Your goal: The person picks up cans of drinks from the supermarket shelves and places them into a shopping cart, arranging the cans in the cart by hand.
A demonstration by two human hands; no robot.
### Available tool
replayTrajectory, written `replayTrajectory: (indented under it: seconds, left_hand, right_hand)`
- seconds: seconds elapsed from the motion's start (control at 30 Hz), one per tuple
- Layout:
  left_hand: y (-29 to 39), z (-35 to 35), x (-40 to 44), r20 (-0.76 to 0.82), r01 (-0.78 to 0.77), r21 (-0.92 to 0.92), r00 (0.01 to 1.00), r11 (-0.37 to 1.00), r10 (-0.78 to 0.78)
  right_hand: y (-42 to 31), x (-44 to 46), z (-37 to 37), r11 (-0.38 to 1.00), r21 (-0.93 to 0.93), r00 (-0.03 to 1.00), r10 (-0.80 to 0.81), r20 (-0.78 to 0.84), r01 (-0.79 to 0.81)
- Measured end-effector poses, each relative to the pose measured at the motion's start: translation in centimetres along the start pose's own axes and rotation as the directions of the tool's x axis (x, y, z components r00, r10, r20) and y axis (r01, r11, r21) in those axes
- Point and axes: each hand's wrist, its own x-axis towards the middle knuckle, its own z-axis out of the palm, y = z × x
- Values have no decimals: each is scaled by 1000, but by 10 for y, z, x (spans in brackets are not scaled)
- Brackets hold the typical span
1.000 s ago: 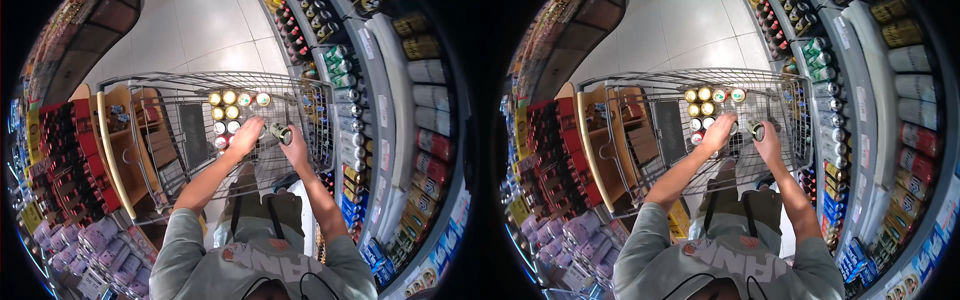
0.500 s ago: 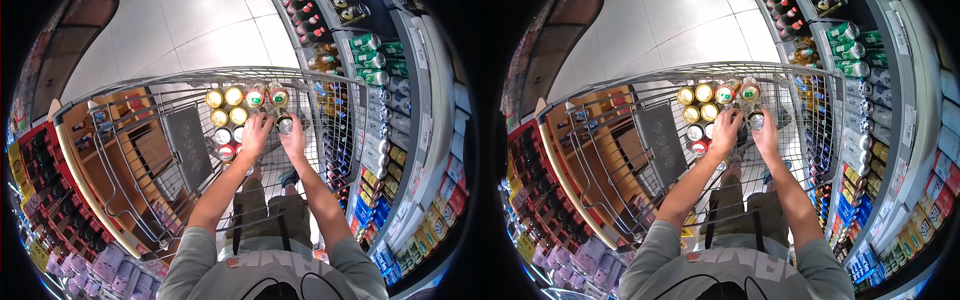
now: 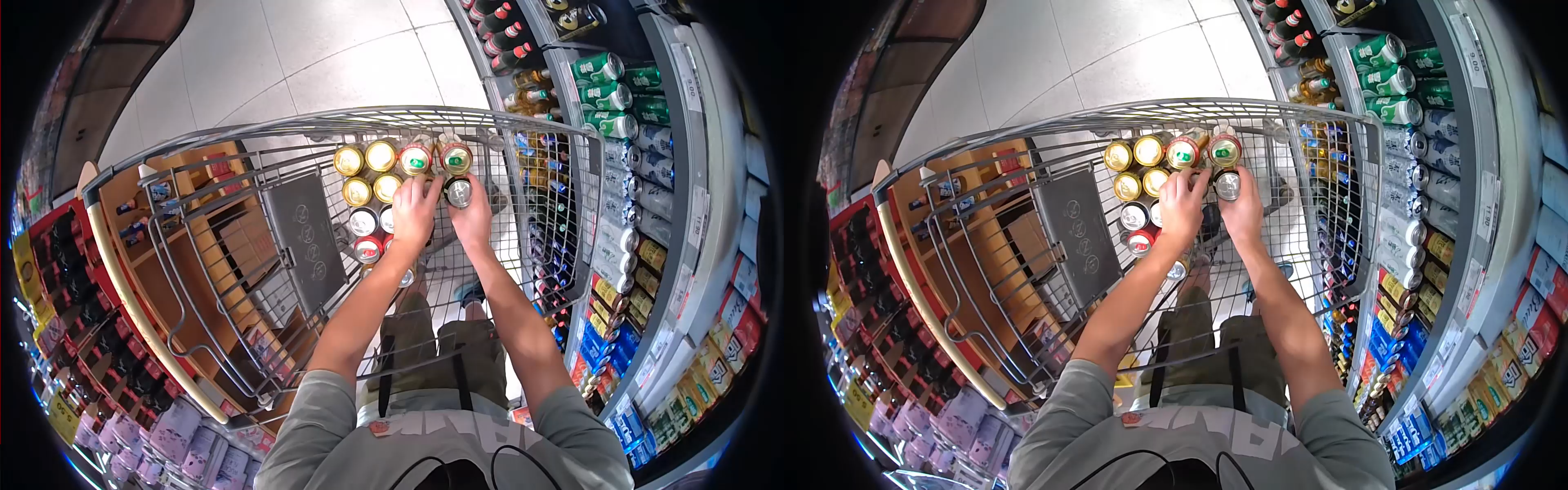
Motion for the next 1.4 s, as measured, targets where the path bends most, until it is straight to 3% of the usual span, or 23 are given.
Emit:
replayTrajectory:
  seconds: [0.97, 1.13, 1.17, 1.4]
  left_hand:
    - [14, -23, -16, -50, 26, -50, 998, 998, -28]
    - [42, -46, -32, 32, 73, -250, 997, 966, -68]
    - [47, -50, -36, 48, 26, -272, 999, 962, -13]
    - [167, -123, -32, 271, 67, -591, 955, 804, 119]
  right_hand:
    - [-7, -11, -14, 992, -105, 998, -64, 29, 67]
    - [-19, -40, -47, 989, -116, 994, -88, 59, 95]
    - [-18, -50, -59, 985, -77, 988, -153, 30, 155]
    - [-42, -131, -203, 987, 37, 984, -154, -90, 158]
